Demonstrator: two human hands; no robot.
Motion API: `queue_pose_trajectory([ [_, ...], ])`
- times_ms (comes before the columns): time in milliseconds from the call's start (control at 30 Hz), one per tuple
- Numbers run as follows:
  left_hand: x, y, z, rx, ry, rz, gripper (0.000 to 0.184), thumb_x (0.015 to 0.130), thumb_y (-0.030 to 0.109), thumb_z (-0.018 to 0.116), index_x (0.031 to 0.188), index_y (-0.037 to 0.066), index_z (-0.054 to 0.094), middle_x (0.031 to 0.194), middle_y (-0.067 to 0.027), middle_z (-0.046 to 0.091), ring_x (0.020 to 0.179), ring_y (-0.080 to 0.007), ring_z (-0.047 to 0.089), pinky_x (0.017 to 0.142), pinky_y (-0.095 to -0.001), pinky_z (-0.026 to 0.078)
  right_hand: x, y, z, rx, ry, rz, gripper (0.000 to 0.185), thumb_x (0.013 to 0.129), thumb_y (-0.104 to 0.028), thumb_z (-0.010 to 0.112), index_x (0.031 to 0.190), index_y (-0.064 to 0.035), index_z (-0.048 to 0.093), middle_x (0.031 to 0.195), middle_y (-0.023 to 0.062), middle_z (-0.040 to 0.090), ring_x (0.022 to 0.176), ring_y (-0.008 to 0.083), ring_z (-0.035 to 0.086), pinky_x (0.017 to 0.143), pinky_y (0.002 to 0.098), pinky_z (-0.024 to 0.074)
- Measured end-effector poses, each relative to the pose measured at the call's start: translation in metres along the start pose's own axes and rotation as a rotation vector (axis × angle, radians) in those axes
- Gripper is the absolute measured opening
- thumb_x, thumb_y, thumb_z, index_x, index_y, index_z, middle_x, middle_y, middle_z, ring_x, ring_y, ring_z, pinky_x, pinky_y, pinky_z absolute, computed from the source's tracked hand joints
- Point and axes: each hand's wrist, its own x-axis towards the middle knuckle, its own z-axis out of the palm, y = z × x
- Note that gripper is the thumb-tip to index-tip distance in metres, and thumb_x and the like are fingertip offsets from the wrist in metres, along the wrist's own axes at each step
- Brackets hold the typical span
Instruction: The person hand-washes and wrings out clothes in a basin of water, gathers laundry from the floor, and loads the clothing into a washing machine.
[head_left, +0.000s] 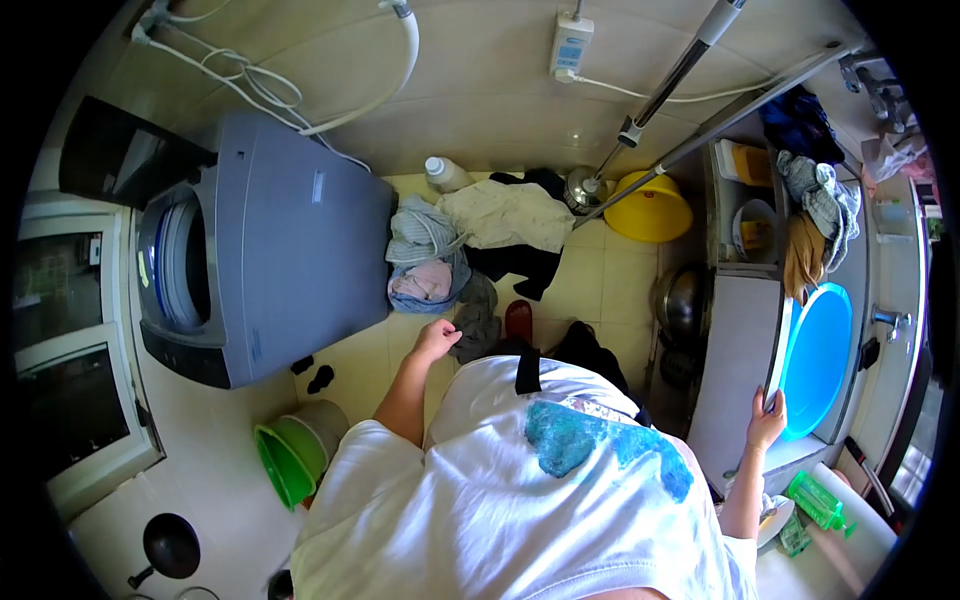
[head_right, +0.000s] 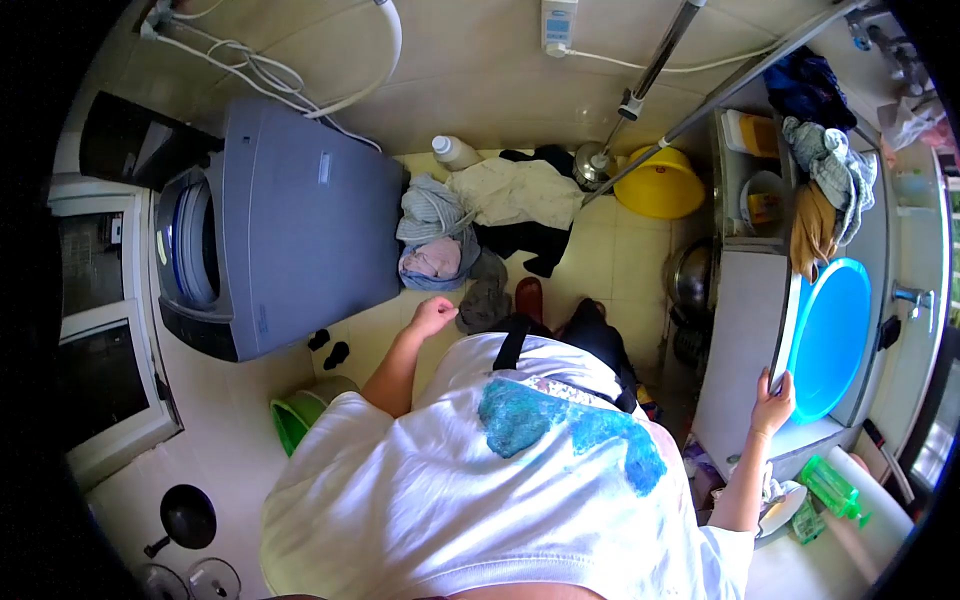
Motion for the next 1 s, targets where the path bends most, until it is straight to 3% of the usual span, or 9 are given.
queue_pose_trajectory([
  [133,-0.019,0.004,0.006,-0.037,0.046,-0.025,0.030,0.075,0.027,0.069,0.090,0.003,0.062,0.079,-0.0101,0.064,0.072,-0.0207,0.061,0.067,-0.0313,0.049,0.003,-0.003,-0.001,0.061,-0.041,-0.001,0.041,0.075,-0.027,0.071,0.097,0.0061,0.058,0.081,0.0148,0.062,0.071,0.0228,0.058,0.066,0.0321,0.0470],
  [200,-0.034,0.005,0.009,-0.077,0.091,-0.047,0.030,0.075,0.027,0.069,0.091,0.003,0.062,0.076,-0.0096,0.063,0.071,-0.0205,0.060,0.066,-0.0310,0.048,0.004,0.001,-0.001,0.160,-0.113,0.069,0.039,0.077,-0.026,0.070,0.098,0.0040,0.058,0.075,0.0068,0.059,0.065,0.0131,0.052,0.061,0.0261,0.0444],
  [400,-0.112,-0.015,0.009,-0.097,0.166,0.048,0.029,0.074,0.025,0.071,0.089,0.003,0.060,0.073,-0.0105,0.062,0.066,-0.0201,0.060,0.063,-0.0315,0.049,0.003,-0.034,-0.010,0.224,0.009,0.037,0.041,0.076,-0.019,0.071,0.109,-0.0011,0.054,0.099,0.0093,0.058,0.089,0.0180,0.054,0.072,0.0268,0.0435],
  [467,-0.141,-0.022,0.006,-0.065,0.228,-0.056,0.027,0.073,0.024,0.071,0.088,0.003,0.060,0.074,-0.0110,0.063,0.066,-0.0197,0.061,0.063,-0.0310,0.049,0.009,-0.071,-0.007,0.271,0.214,-0.244,0.037,0.078,-0.013,0.069,0.109,-0.0009,0.053,0.101,0.0093,0.057,0.090,0.0190,0.054,0.073,0.0279,0.0443],
  [567,-0.177,-0.013,-0.014,0.015,0.068,-0.229,0.031,0.075,0.027,0.069,0.093,0.003,0.061,0.078,-0.0129,0.064,0.072,-0.0234,0.062,0.067,-0.0338,0.050,0.009,-0.132,0.024,0.799,-0.060,-0.185,0.030,0.079,0.000,0.063,0.107,-0.0009,0.053,0.099,0.0074,0.056,0.085,0.0145,0.053,0.071,0.0246,0.0450],
  [667,-0.178,-0.031,-0.024,0.122,-0.021,-0.339,0.034,0.076,0.030,0.068,0.096,0.003,0.062,0.079,-0.0137,0.064,0.074,-0.0264,0.062,0.070,-0.0359,0.049,0.007,-0.160,0.039,0.846,-0.604,-0.048,0.022,0.079,-0.001,0.062,0.100,-0.0031,0.055,0.087,-0.0002,0.055,0.072,0.0080,0.050,0.062,0.0196,0.0418],
  [733,-0.162,-0.054,-0.031,0.093,-0.033,-0.324,0.036,0.076,0.031,0.068,0.098,0.003,0.062,0.080,-0.0140,0.064,0.075,-0.0279,0.062,0.071,-0.0369,0.049,-0.011,-0.144,0.061,0.747,-0.748,-0.084,0.021,0.078,-0.002,0.063,0.098,-0.0021,0.055,0.080,0.0001,0.055,0.068,0.0096,0.051,0.060,0.0219,0.0434],
  [900,-0.105,-0.074,-0.076,-0.121,0.093,0.130,0.024,0.078,0.024,0.068,0.088,0.004,0.059,0.073,-0.0061,0.059,0.068,-0.0142,0.055,0.062,-0.0297,0.047,-0.078,-0.120,0.116,0.433,-0.941,-0.111,0.024,0.070,-0.003,0.066,0.090,0.0022,0.056,0.066,0.0117,0.059,0.061,0.0194,0.057,0.059,0.0282,0.0463],
  [1000,-0.080,-0.056,-0.119,-0.106,0.165,0.226,0.024,0.079,0.020,0.067,0.095,0.004,0.057,0.074,-0.0035,0.057,0.067,-0.0110,0.052,0.061,-0.0276,0.046,-0.129,-0.144,0.153,0.583,-0.911,0.070,0.017,0.075,-0.006,0.064,0.089,0.0018,0.057,0.073,0.0070,0.060,0.064,0.0145,0.056,0.059,0.0283,0.0466],
])
